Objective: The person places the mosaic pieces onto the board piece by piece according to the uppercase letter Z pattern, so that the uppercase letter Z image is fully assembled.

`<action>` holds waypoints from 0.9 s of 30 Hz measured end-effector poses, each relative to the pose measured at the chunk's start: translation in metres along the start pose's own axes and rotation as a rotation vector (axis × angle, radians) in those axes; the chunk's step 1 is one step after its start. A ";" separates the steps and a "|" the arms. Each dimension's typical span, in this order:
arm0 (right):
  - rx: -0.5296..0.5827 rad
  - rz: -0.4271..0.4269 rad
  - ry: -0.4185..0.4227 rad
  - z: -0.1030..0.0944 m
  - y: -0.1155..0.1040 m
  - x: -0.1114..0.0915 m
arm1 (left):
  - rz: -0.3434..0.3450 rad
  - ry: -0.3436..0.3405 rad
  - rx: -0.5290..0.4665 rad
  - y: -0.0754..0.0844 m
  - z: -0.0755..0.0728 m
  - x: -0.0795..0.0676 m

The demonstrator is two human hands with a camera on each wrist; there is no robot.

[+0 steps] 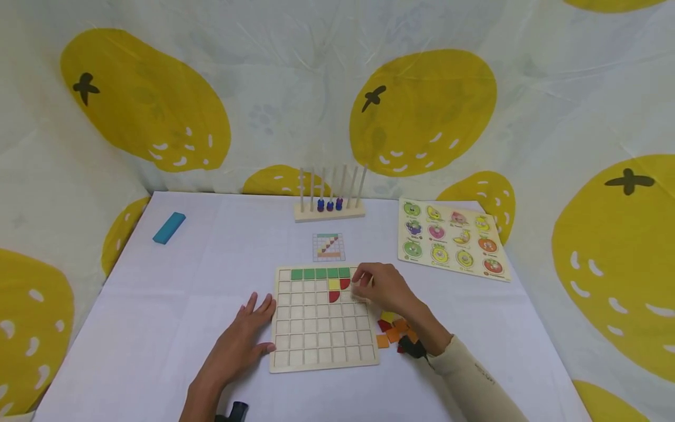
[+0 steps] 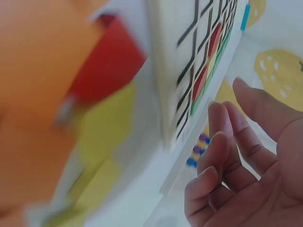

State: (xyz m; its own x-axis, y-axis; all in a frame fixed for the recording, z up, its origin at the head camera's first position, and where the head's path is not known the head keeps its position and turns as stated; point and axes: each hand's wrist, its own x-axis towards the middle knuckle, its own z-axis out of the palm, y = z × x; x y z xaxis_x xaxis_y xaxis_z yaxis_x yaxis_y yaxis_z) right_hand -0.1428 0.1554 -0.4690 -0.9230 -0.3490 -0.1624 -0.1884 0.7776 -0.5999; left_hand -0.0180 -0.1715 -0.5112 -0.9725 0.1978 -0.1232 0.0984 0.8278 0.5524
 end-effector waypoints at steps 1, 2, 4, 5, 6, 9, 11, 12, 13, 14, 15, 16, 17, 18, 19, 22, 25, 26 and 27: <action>-0.003 0.007 0.001 -0.003 0.004 -0.002 | 0.000 -0.001 0.001 0.000 0.000 0.000; -0.010 0.015 0.002 -0.006 0.009 -0.004 | 0.000 -0.002 0.001 -0.001 0.000 0.000; -0.014 0.029 0.004 -0.011 0.018 -0.008 | -0.001 -0.005 0.000 -0.001 0.000 0.000; -0.014 0.036 0.004 -0.013 0.022 -0.011 | -0.002 -0.008 0.001 -0.001 0.000 0.000; -0.011 0.045 0.003 -0.015 0.026 -0.013 | -0.003 -0.009 0.001 -0.001 0.000 0.000; 0.002 0.070 -0.001 -0.021 0.036 -0.020 | -0.008 -0.014 0.004 -0.001 0.000 0.000; 0.006 0.093 -0.005 -0.024 0.043 -0.024 | -0.010 -0.015 0.010 0.000 0.000 0.000; 0.006 0.101 -0.008 -0.025 0.046 -0.026 | -0.010 -0.016 0.012 0.000 -0.001 0.000; 0.001 0.107 -0.012 -0.027 0.049 -0.028 | -0.012 -0.016 0.014 0.000 0.000 0.000; -0.003 0.112 -0.018 -0.029 0.052 -0.029 | -0.013 -0.017 0.014 0.000 0.000 0.000; -0.010 0.114 -0.026 -0.030 0.055 -0.031 | -0.014 -0.017 0.016 0.000 0.000 0.000; -0.019 0.114 -0.033 -0.031 0.058 -0.033 | -0.014 -0.014 0.017 0.000 0.000 0.000; -0.023 0.117 -0.040 -0.032 0.060 -0.034 | -0.015 -0.015 0.016 0.000 0.000 0.000; -0.024 0.123 -0.048 -0.033 0.062 -0.035 | -0.016 -0.017 0.014 0.000 0.000 0.000; -0.023 0.129 -0.055 -0.033 0.064 -0.036 | -0.017 -0.018 0.013 0.000 0.000 0.000; -0.018 0.147 -0.070 -0.031 0.068 -0.038 | -0.016 -0.017 0.012 0.000 0.000 0.000; -0.018 0.150 -0.075 -0.029 0.070 -0.038 | -0.015 -0.015 0.013 0.000 0.000 0.000; -0.020 0.151 -0.075 -0.028 0.070 -0.037 | -0.015 -0.012 0.014 0.000 0.000 0.001; -0.022 0.153 -0.073 -0.027 0.071 -0.037 | -0.016 -0.013 0.012 0.000 0.000 0.000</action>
State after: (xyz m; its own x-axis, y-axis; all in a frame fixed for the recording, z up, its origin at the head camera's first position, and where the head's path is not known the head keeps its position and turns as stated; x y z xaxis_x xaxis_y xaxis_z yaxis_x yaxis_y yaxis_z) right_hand -0.1310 0.2374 -0.4844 -0.9148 -0.2616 -0.3077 -0.0551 0.8356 -0.5465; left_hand -0.0183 -0.1715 -0.5119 -0.9710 0.1917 -0.1429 0.0856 0.8369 0.5406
